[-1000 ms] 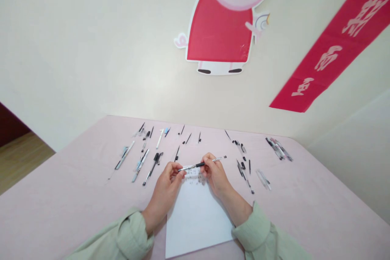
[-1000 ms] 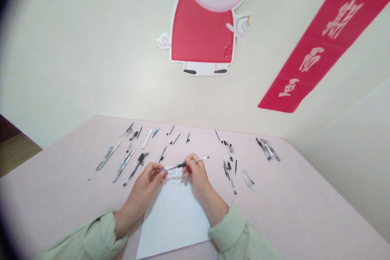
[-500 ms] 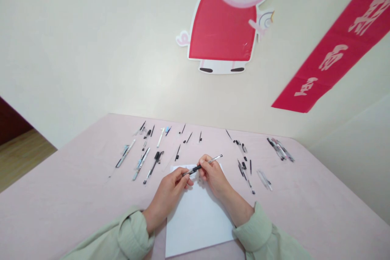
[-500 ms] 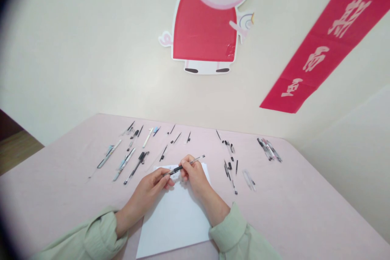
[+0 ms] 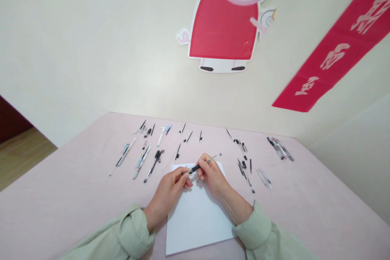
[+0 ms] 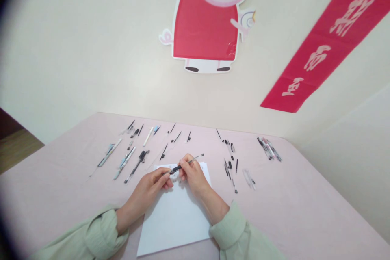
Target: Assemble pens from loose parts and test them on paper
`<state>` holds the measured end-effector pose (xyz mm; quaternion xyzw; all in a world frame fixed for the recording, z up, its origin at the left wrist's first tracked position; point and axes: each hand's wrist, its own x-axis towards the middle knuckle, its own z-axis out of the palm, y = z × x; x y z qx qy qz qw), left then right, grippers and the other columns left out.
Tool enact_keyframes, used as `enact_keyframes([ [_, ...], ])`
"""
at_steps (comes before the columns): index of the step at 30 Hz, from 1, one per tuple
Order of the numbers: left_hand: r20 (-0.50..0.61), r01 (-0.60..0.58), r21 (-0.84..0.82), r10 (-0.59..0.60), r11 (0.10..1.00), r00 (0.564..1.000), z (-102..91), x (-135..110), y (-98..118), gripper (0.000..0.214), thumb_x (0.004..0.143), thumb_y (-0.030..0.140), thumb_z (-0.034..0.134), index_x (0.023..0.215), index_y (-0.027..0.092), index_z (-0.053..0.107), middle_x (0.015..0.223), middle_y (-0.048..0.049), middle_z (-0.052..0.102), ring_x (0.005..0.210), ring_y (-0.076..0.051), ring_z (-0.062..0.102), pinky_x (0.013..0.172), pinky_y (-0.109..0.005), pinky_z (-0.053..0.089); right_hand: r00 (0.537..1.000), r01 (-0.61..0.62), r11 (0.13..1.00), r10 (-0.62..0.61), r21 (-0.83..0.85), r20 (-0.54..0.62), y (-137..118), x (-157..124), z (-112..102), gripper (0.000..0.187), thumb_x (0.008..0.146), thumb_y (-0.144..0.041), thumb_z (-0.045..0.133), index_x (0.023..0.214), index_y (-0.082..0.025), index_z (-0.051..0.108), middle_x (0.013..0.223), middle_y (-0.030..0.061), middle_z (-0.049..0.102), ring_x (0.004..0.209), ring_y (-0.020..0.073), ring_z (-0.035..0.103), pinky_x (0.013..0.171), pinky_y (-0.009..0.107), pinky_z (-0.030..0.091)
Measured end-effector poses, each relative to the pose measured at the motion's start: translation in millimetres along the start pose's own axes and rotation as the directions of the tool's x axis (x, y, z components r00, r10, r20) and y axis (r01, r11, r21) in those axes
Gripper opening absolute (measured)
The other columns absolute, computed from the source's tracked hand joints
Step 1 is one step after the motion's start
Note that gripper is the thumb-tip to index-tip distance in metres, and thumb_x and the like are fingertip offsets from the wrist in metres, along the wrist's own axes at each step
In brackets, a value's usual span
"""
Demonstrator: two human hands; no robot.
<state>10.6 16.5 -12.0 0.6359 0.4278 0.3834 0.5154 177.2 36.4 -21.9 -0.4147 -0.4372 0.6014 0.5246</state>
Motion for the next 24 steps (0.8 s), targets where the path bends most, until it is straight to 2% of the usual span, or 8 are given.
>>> enact_keyframes([
  [7, 0.003, -0.019, -0.003, 0.019, 1.0, 1.0, 3.4, 2.6, 0.8, 0.026, 0.091, 0.037, 0.046, 0.086, 0.017, 0.062, 0.072, -0.0027, 0.066, 0.066, -0.016, 0.06, 0.066, -0.029, 0.047, 1.0, -0.001, 1.0, 0.001, 0.031, 0.015, -0.1, -2.8, 8.2, 0.031, 0.082, -0.045, 0.064, 0.073, -0.018, 0.056, 0.049, -0.0059, 0.051, 0.043, 0.0063, 0.039, 0.046, 0.018, 0.029],
  [11, -0.04, -0.011, -0.052, 0.009, 0.999, 0.999, 5.7, 3.9, -2.4, 0.021, 0.088, 0.037, 0.051, 0.093, 0.018, 0.058, 0.08, -0.0034, 0.066, 0.073, -0.018, 0.062, 0.068, -0.03, 0.049, 0.999, -0.045, 0.967, 0.051, 0.25, -0.018, -1.5, 0.6, 10.6, 0.031, 0.079, -0.048, 0.067, 0.076, -0.018, 0.059, 0.049, -0.0074, 0.049, 0.041, 0.0059, 0.036, 0.045, 0.019, 0.032],
  [15, -0.054, -0.047, 0.032, 0.049, 0.998, 0.997, 6.2, 3.6, -2.9, 0.014, 0.085, 0.032, 0.053, 0.089, 0.019, 0.059, 0.086, -0.0037, 0.066, 0.077, -0.018, 0.061, 0.069, -0.029, 0.048, 0.989, -0.114, 0.885, 0.146, 0.452, -0.038, -3.0, 5.1, 6.3, 0.031, 0.073, -0.047, 0.073, 0.084, -0.021, 0.062, 0.056, -0.0083, 0.05, 0.041, 0.0039, 0.034, 0.045, 0.018, 0.03],
  [19, -0.048, -0.095, 0.096, 0.1, 0.991, 0.994, 6.6, 0.8, 2.1, 0.012, 0.086, 0.027, 0.051, 0.087, 0.02, 0.061, 0.086, -0.0037, 0.066, 0.076, -0.018, 0.061, 0.067, -0.028, 0.047, 0.984, -0.161, 0.875, 0.18, 0.457, 0.002, -1.2, 5.1, 5.2, 0.03, 0.075, -0.047, 0.07, 0.089, -0.022, 0.064, 0.062, -0.0067, 0.054, 0.043, 0.0047, 0.034, 0.046, 0.019, 0.032],
  [24, -0.04, -0.185, 0.163, 0.194, 0.969, 0.98, 8.2, -3.8, 4.6, 0.013, 0.089, 0.024, 0.048, 0.09, 0.02, 0.06, 0.088, -0.0035, 0.064, 0.08, -0.018, 0.06, 0.073, -0.029, 0.047, 0.986, -0.153, 0.876, 0.168, 0.457, 0.008, 0.9, 3.3, 8.6, 0.03, 0.075, -0.047, 0.071, 0.09, -0.021, 0.065, 0.064, -0.0059, 0.055, 0.046, 0.0049, 0.039, 0.05, 0.019, 0.035],
])
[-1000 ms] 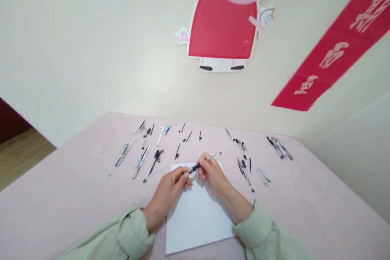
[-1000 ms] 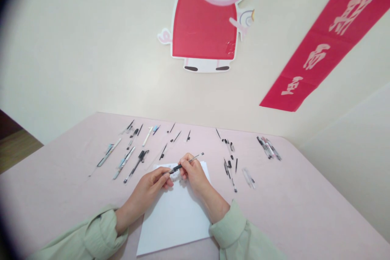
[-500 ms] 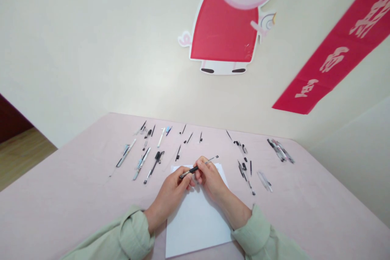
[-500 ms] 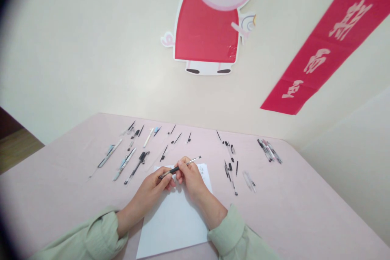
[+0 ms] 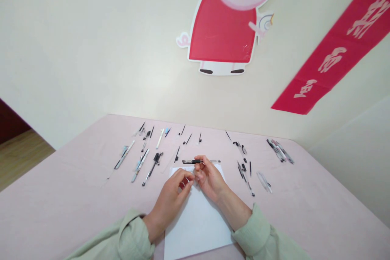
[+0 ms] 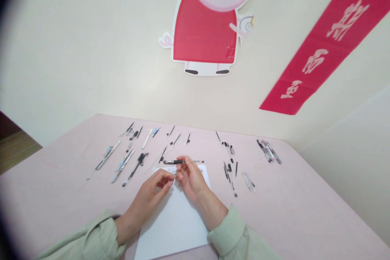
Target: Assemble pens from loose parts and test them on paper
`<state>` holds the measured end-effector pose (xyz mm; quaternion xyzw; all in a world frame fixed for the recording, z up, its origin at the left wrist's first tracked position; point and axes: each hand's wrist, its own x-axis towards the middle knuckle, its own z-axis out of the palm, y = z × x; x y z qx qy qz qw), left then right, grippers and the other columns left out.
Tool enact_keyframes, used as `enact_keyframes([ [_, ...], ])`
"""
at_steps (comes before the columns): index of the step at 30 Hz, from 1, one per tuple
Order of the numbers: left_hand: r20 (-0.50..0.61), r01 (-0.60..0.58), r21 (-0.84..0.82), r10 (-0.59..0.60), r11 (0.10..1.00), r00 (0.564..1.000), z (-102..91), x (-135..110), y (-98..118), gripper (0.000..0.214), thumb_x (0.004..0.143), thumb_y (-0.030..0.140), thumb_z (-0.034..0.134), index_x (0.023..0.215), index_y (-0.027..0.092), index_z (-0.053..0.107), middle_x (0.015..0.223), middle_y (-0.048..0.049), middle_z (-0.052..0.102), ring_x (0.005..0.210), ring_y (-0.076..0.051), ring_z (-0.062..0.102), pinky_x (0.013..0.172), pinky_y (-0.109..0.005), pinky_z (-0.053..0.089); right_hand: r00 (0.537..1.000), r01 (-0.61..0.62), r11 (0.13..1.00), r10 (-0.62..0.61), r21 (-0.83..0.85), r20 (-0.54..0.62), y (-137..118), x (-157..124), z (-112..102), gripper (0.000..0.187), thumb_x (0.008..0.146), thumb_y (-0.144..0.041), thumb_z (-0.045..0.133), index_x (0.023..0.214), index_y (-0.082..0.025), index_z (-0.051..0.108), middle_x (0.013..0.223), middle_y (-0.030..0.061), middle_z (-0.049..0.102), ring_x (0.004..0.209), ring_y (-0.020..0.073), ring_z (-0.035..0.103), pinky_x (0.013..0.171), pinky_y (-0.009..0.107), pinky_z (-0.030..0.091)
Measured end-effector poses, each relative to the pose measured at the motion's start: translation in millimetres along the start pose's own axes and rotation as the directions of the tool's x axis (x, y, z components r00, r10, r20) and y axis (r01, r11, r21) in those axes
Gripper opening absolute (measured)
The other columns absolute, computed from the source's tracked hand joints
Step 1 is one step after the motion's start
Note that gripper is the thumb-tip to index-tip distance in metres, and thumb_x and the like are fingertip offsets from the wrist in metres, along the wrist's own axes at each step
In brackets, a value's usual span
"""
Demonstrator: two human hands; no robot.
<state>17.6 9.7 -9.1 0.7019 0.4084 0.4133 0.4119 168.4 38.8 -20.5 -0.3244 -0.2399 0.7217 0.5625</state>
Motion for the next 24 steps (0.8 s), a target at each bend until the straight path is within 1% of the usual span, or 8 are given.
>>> enact_keyframes([
  [5, -0.024, -0.034, 0.033, 0.035, 0.999, 0.999, 1.0, -1.8, -2.3, 0.011, 0.091, 0.024, 0.049, 0.091, 0.021, 0.06, 0.088, -0.0033, 0.062, 0.083, -0.018, 0.059, 0.075, -0.03, 0.047, 1.0, -0.028, 0.999, 0.028, 0.044, -0.001, 0.3, -3.2, 6.0, 0.031, 0.072, -0.045, 0.074, 0.088, -0.021, 0.066, 0.063, -0.006, 0.055, 0.046, 0.0044, 0.039, 0.049, 0.018, 0.035],
  [9, -0.022, -0.043, 0.053, 0.044, 0.998, 0.999, 1.3, -1.7, -2.0, 0.011, 0.091, 0.024, 0.048, 0.092, 0.021, 0.059, 0.089, -0.0039, 0.061, 0.085, -0.019, 0.059, 0.077, -0.031, 0.047, 0.999, -0.036, 0.999, 0.035, 0.039, 0.007, 1.0, -4.7, 8.2, 0.031, 0.072, -0.046, 0.074, 0.088, -0.021, 0.066, 0.064, -0.0059, 0.055, 0.046, 0.0049, 0.039, 0.052, 0.02, 0.039],
  [14, -0.041, -0.076, 0.085, 0.08, 0.993, 0.996, 1.3, -1.7, -0.6, 0.009, 0.09, 0.022, 0.049, 0.091, 0.022, 0.058, 0.091, -0.0038, 0.061, 0.088, -0.019, 0.058, 0.079, -0.032, 0.047, 0.998, -0.03, 0.999, 0.028, 0.03, 0.058, 4.7, -5.5, 7.2, 0.027, 0.079, -0.045, 0.068, 0.092, -0.022, 0.065, 0.067, -0.0046, 0.055, 0.05, 0.0075, 0.043, 0.058, 0.025, 0.046],
  [19, -0.049, -0.101, 0.095, 0.106, 0.99, 0.993, 0.1, -2.3, 0.6, 0.009, 0.09, 0.021, 0.049, 0.088, 0.023, 0.058, 0.09, -0.0034, 0.061, 0.087, -0.019, 0.058, 0.078, -0.032, 0.047, 0.994, -0.058, 0.997, 0.053, 0.051, 0.092, 4.1, -11.8, 14.4, 0.026, 0.078, -0.044, 0.069, 0.092, -0.022, 0.066, 0.067, -0.0042, 0.054, 0.052, 0.0092, 0.045, 0.069, 0.032, 0.052],
  [24, -0.055, -0.119, 0.105, 0.125, 0.987, 0.991, -0.4, -2.9, -0.3, 0.01, 0.09, 0.021, 0.048, 0.086, 0.023, 0.056, 0.088, -0.0034, 0.06, 0.087, -0.019, 0.058, 0.077, -0.031, 0.046, 0.994, -0.072, 0.995, 0.066, 0.068, 0.092, 3.0, -15.5, 18.4, 0.023, 0.079, -0.041, 0.069, 0.092, -0.022, 0.067, 0.067, -0.0045, 0.055, 0.05, 0.007, 0.042, 0.069, 0.029, 0.051],
])
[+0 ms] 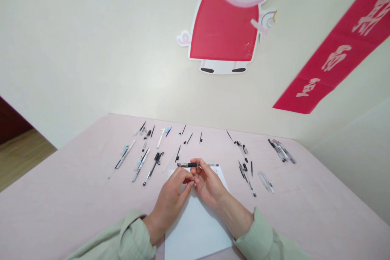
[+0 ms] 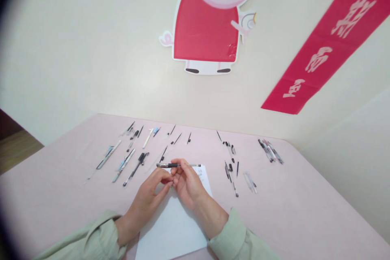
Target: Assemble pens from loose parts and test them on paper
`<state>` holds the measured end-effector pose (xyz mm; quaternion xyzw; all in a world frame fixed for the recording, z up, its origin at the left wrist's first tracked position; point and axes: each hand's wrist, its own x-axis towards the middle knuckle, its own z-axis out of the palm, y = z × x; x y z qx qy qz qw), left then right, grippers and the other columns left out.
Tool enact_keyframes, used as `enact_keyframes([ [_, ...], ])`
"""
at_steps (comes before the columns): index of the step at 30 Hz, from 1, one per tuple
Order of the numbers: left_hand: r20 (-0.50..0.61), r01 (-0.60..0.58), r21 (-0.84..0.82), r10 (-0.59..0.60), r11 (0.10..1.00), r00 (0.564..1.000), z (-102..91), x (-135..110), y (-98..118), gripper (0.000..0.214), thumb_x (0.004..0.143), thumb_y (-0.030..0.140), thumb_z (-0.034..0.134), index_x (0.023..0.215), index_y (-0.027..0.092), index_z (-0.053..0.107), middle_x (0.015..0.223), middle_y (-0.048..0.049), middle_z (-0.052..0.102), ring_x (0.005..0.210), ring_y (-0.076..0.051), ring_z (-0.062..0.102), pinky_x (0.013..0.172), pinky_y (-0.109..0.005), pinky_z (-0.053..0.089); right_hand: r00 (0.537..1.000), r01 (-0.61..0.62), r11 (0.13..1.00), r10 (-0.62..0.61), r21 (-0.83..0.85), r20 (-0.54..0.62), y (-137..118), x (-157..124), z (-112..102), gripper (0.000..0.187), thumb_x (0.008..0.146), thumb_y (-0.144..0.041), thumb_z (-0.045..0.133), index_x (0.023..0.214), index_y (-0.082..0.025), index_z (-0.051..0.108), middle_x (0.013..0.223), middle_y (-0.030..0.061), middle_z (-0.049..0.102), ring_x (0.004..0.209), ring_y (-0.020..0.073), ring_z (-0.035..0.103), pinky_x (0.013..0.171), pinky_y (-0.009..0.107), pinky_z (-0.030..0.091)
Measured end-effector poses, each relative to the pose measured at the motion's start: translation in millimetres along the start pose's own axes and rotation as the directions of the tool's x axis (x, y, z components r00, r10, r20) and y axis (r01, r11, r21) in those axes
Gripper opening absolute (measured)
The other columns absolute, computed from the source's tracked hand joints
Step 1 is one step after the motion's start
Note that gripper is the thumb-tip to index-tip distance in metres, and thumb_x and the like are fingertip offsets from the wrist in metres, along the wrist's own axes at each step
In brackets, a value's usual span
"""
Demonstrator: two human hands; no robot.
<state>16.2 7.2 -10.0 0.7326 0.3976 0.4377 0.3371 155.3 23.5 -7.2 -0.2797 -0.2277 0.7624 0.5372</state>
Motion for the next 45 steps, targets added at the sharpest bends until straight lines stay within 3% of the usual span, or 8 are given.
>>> enact_keyframes([
  [8, 0.023, -0.011, 0.016, 0.01, 1.0, 1.0, -0.2, -0.2, 0.4, 0.011, 0.091, 0.021, 0.046, 0.084, 0.022, 0.054, 0.086, -0.0029, 0.059, 0.084, -0.019, 0.057, 0.076, -0.03, 0.046, 1.0, -0.001, 1.0, 0.0, -0.014, -0.018, -0.1, -2.9, 3.8, 0.022, 0.079, -0.04, 0.068, 0.091, -0.021, 0.068, 0.065, -0.0044, 0.055, 0.049, 0.0065, 0.04, 0.058, 0.021, 0.045],
  [13, 0.008, 0.042, 0.033, -0.042, 0.999, 0.999, 1.4, -1.1, 0.2, 0.01, 0.091, 0.024, 0.045, 0.084, 0.023, 0.052, 0.085, -0.002, 0.058, 0.082, -0.019, 0.057, 0.074, -0.031, 0.046, 0.999, -0.003, 1.0, 0.004, 0.022, -0.035, 0.6, -0.8, 2.7, 0.025, 0.077, -0.042, 0.07, 0.091, -0.021, 0.067, 0.066, -0.0041, 0.057, 0.049, 0.0067, 0.043, 0.061, 0.023, 0.047],
  [19, -0.002, 0.094, -0.001, -0.094, 0.996, 0.996, 2.0, -1.1, -0.1, 0.007, 0.09, 0.024, 0.047, 0.086, 0.023, 0.052, 0.085, -0.0018, 0.06, 0.081, -0.019, 0.058, 0.075, -0.031, 0.046, 0.999, -0.001, 0.999, 0.003, 0.032, -0.049, 1.1, 2.6, -3.0, 0.026, 0.077, -0.042, 0.071, 0.091, -0.021, 0.066, 0.066, -0.0049, 0.057, 0.049, 0.0055, 0.045, 0.055, 0.019, 0.044],
  [28, 0.004, 0.059, -0.002, -0.059, 0.998, 0.998, 2.0, -1.3, -0.7, 0.008, 0.089, 0.02, 0.049, 0.089, 0.023, 0.056, 0.087, -0.001, 0.062, 0.084, -0.018, 0.06, 0.077, -0.03, 0.047, 1.0, -0.008, 0.999, 0.008, 0.042, -0.012, 1.9, 1.3, -2.4, 0.026, 0.076, -0.041, 0.072, 0.091, -0.021, 0.068, 0.065, -0.0047, 0.057, 0.049, 0.0061, 0.043, 0.062, 0.024, 0.049],
  [37, 0.016, 0.065, 0.002, -0.065, 0.998, 0.998, 1.4, -2.1, 1.3, 0.008, 0.09, 0.02, 0.048, 0.086, 0.022, 0.055, 0.085, -0.0014, 0.062, 0.082, -0.018, 0.06, 0.075, -0.03, 0.046, 1.0, 0.005, 1.0, -0.005, 0.008, -0.01, 1.8, 0.1, -2.2, 0.027, 0.076, -0.041, 0.072, 0.092, -0.019, 0.069, 0.065, -0.0037, 0.057, 0.05, 0.0057, 0.041, 0.054, 0.019, 0.041],
  [45, 0.026, 0.049, -0.013, -0.048, 0.999, 0.998, 1.0, -3.7, -0.1, 0.009, 0.09, 0.019, 0.049, 0.083, 0.021, 0.054, 0.086, -0.0023, 0.061, 0.082, -0.018, 0.059, 0.075, -0.03, 0.045, 1.0, -0.01, 1.0, 0.01, -0.013, 0.0, -1.0, -3.5, 2.6, 0.027, 0.077, -0.04, 0.072, 0.094, -0.019, 0.069, 0.066, -0.0032, 0.06, 0.051, 0.006, 0.042, 0.057, 0.019, 0.043],
])
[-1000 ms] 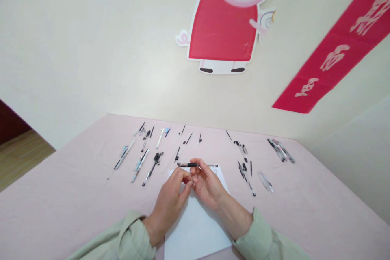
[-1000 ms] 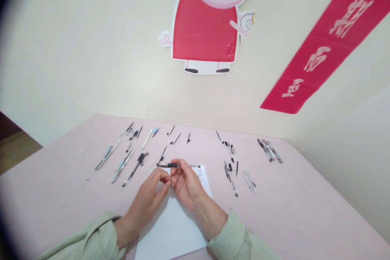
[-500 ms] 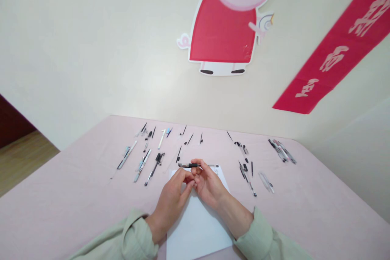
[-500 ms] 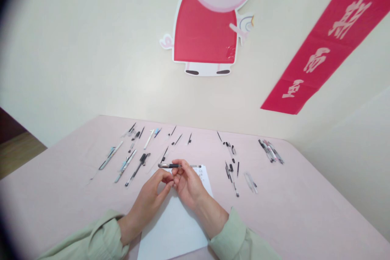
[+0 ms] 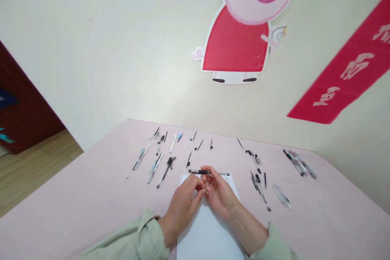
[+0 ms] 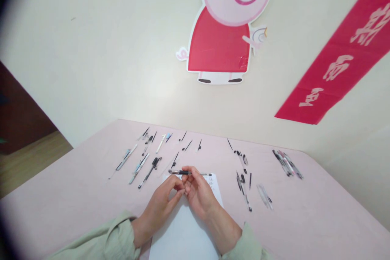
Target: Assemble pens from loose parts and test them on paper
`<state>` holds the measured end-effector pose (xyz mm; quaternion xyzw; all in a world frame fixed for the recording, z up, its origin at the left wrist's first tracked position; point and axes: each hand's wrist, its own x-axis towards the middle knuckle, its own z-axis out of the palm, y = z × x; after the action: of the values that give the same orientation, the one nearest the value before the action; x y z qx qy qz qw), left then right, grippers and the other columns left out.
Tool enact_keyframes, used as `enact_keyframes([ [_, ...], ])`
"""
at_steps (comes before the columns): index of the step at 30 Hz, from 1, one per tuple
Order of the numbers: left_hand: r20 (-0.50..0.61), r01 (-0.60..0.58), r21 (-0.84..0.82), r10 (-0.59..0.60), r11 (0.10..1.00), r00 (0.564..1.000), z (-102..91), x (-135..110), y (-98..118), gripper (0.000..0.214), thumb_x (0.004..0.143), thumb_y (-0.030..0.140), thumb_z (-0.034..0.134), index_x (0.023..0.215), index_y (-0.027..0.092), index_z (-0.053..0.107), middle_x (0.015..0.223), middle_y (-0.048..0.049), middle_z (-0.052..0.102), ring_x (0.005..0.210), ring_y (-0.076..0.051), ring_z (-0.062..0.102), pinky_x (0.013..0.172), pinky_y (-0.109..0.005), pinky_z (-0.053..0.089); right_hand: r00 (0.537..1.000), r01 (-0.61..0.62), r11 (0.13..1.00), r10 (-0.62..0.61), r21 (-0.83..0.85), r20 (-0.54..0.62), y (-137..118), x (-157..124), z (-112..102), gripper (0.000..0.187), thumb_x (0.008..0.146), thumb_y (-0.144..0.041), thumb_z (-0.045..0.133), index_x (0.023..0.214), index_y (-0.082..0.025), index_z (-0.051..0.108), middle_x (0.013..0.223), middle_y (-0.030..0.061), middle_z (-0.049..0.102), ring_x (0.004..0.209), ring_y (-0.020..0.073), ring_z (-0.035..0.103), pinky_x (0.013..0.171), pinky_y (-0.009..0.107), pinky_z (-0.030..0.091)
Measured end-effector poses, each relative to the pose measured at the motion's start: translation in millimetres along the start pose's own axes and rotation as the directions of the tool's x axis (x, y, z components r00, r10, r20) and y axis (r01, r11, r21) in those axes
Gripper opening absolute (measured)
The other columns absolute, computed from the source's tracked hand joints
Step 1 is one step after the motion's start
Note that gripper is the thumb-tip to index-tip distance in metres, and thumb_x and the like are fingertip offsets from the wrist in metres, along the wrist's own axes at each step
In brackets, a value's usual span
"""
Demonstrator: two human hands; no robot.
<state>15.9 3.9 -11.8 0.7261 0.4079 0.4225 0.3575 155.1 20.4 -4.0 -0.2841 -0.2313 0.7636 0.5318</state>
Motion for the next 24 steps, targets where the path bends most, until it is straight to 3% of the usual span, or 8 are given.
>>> enact_keyframes([
  [10, -0.007, -0.061, -0.016, 0.061, 0.998, 0.998, -0.5, 0.5, 2.8, 0.011, 0.093, 0.023, 0.045, 0.092, 0.021, 0.056, 0.089, -0.0032, 0.06, 0.086, -0.018, 0.059, 0.077, -0.03, 0.046, 1.0, -0.018, 0.996, 0.016, 0.091, 0.022, 0.8, 3.0, -2.8, 0.026, 0.076, -0.038, 0.073, 0.092, -0.019, 0.068, 0.065, -0.0043, 0.058, 0.05, 0.0061, 0.047, 0.056, 0.021, 0.045],
  [18, 0.001, -0.094, 0.018, 0.094, 0.995, 0.996, -1.5, -0.7, 1.5, 0.012, 0.091, 0.021, 0.046, 0.086, 0.022, 0.057, 0.086, -0.003, 0.06, 0.083, -0.018, 0.059, 0.075, -0.03, 0.047, 1.0, -0.012, 0.998, 0.011, 0.069, 0.02, 3.5, 2.9, -6.4, 0.024, 0.081, -0.038, 0.069, 0.094, -0.018, 0.068, 0.066, -0.0034, 0.059, 0.049, 0.006, 0.046, 0.063, 0.024, 0.048],
  [24, 0.019, -0.061, 0.019, 0.061, 0.998, 0.998, 0.5, -0.8, -0.4, 0.012, 0.091, 0.023, 0.044, 0.086, 0.022, 0.055, 0.087, -0.0039, 0.06, 0.082, -0.019, 0.058, 0.075, -0.032, 0.046, 1.0, -0.01, 0.997, 0.008, 0.071, 0.022, 0.6, -0.2, -3.7, 0.024, 0.08, -0.036, 0.069, 0.094, -0.017, 0.068, 0.067, -0.0036, 0.06, 0.048, 0.0055, 0.045, 0.059, 0.022, 0.045],
])
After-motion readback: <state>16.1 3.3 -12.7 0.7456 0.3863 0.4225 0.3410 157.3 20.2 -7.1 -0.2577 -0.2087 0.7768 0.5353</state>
